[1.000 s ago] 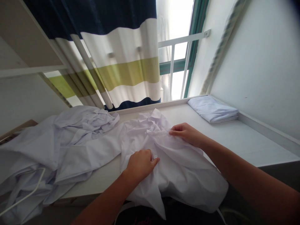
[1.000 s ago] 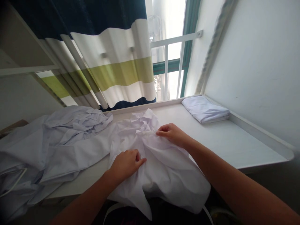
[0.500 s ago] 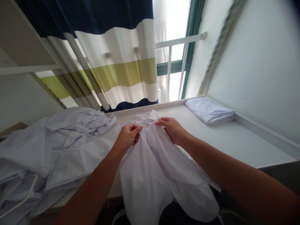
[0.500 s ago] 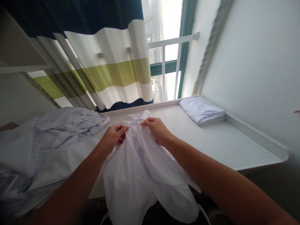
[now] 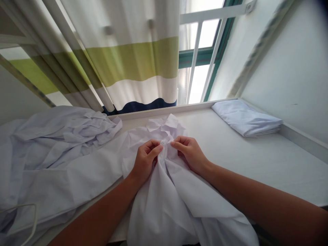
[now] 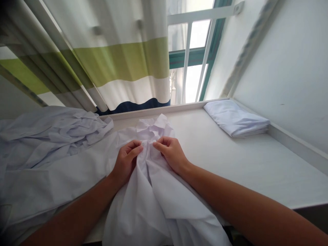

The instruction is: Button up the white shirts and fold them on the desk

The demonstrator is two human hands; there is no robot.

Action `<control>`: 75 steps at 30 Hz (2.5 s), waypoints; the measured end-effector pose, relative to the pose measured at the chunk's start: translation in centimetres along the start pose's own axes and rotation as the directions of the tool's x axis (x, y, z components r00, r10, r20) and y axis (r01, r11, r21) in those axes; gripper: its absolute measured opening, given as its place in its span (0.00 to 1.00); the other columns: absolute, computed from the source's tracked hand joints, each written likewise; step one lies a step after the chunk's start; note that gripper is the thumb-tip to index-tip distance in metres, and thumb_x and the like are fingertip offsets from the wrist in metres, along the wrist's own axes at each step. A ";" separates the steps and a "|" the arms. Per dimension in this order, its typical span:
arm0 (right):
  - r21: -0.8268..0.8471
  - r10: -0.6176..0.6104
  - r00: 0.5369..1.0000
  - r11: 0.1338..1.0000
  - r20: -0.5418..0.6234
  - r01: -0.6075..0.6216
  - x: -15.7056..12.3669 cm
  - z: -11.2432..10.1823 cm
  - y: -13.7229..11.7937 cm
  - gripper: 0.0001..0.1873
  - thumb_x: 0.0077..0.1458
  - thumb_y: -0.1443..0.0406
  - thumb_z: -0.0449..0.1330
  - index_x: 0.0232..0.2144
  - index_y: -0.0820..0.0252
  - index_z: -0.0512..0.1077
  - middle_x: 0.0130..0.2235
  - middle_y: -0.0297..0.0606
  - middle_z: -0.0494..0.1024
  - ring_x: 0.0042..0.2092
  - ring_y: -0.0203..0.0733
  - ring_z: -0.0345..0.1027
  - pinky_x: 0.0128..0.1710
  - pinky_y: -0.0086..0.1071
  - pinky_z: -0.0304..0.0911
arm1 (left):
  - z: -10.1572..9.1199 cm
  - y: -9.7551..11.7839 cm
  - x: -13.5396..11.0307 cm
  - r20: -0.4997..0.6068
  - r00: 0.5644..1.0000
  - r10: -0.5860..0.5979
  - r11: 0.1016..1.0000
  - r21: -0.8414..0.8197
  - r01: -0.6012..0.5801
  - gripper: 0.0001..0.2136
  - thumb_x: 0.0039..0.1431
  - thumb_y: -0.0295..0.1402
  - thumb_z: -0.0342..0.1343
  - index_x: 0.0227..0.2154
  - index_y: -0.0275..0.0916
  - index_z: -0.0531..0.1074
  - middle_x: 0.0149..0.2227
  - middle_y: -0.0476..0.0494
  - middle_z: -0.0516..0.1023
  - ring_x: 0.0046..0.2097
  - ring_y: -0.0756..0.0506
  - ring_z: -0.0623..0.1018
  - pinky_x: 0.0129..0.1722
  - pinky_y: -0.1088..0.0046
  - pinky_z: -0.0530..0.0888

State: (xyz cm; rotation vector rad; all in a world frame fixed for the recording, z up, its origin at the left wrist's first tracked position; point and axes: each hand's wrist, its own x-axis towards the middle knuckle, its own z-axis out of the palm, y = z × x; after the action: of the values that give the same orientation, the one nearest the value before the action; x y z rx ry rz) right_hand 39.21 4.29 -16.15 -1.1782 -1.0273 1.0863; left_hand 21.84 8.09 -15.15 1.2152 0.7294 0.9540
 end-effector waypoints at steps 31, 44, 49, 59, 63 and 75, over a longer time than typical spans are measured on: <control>-0.026 0.007 0.997 1.000 0.078 -0.005 -2.3 0.0 -1.9 0.14 0.52 0.54 0.67 0.30 0.58 0.82 0.32 0.38 0.80 0.34 0.41 0.70 0.36 0.33 0.64 | 1.3 0.5 -1.7 -0.078 0.972 0.221 0.888 0.429 -0.167 0.11 0.58 0.37 0.62 0.25 0.38 0.71 0.26 0.50 0.71 0.29 0.51 0.69 0.29 0.76 0.68; -0.117 -0.034 0.997 0.992 0.074 0.042 -2.1 -0.2 -2.0 0.13 0.54 0.56 0.66 0.33 0.58 0.83 0.34 0.39 0.83 0.38 0.44 0.72 0.39 0.34 0.66 | 1.5 0.5 -1.6 -0.034 0.988 0.153 0.883 0.453 -0.121 0.11 0.62 0.39 0.57 0.29 0.37 0.75 0.29 0.49 0.75 0.31 0.49 0.72 0.32 0.77 0.69; -0.159 -0.043 0.997 0.986 0.071 0.054 -2.0 -0.2 -1.9 0.12 0.55 0.56 0.65 0.34 0.57 0.83 0.35 0.39 0.83 0.39 0.45 0.73 0.39 0.35 0.66 | 1.4 0.4 -1.3 -0.033 0.993 0.114 0.904 0.418 -0.090 0.10 0.61 0.38 0.57 0.28 0.37 0.73 0.28 0.50 0.73 0.31 0.50 0.71 0.31 0.77 0.69; -0.190 -0.063 0.996 0.979 0.066 0.075 -1.9 -0.3 -2.0 0.12 0.55 0.56 0.65 0.33 0.57 0.83 0.33 0.37 0.83 0.37 0.43 0.73 0.38 0.33 0.65 | 1.5 0.2 -1.3 -0.017 0.995 0.102 0.929 0.360 -0.089 0.10 0.62 0.37 0.58 0.28 0.37 0.72 0.28 0.51 0.72 0.31 0.51 0.69 0.30 0.78 0.67; -0.203 -0.073 0.995 0.975 0.070 0.086 -1.9 -0.3 -2.0 0.11 0.55 0.57 0.65 0.34 0.57 0.83 0.34 0.37 0.83 0.37 0.43 0.74 0.38 0.33 0.65 | 1.4 0.0 -1.4 -0.011 0.996 0.088 0.948 0.308 -0.081 0.10 0.61 0.37 0.58 0.27 0.37 0.71 0.27 0.52 0.70 0.29 0.52 0.67 0.29 0.79 0.66; -0.191 -0.085 0.995 0.977 0.047 0.093 -2.2 -0.2 -1.8 0.10 0.55 0.58 0.66 0.35 0.56 0.84 0.35 0.38 0.85 0.37 0.45 0.77 0.38 0.34 0.70 | 1.3 0.0 -1.2 0.002 0.997 0.072 0.938 0.340 -0.069 0.12 0.61 0.36 0.59 0.25 0.37 0.68 0.25 0.53 0.66 0.28 0.53 0.64 0.28 0.78 0.63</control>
State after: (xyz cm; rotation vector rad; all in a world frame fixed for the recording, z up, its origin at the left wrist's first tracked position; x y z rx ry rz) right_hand 39.12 1.95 -14.50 -1.2569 -1.2260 0.9584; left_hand 22.45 6.44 -14.88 1.5486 0.8896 0.9168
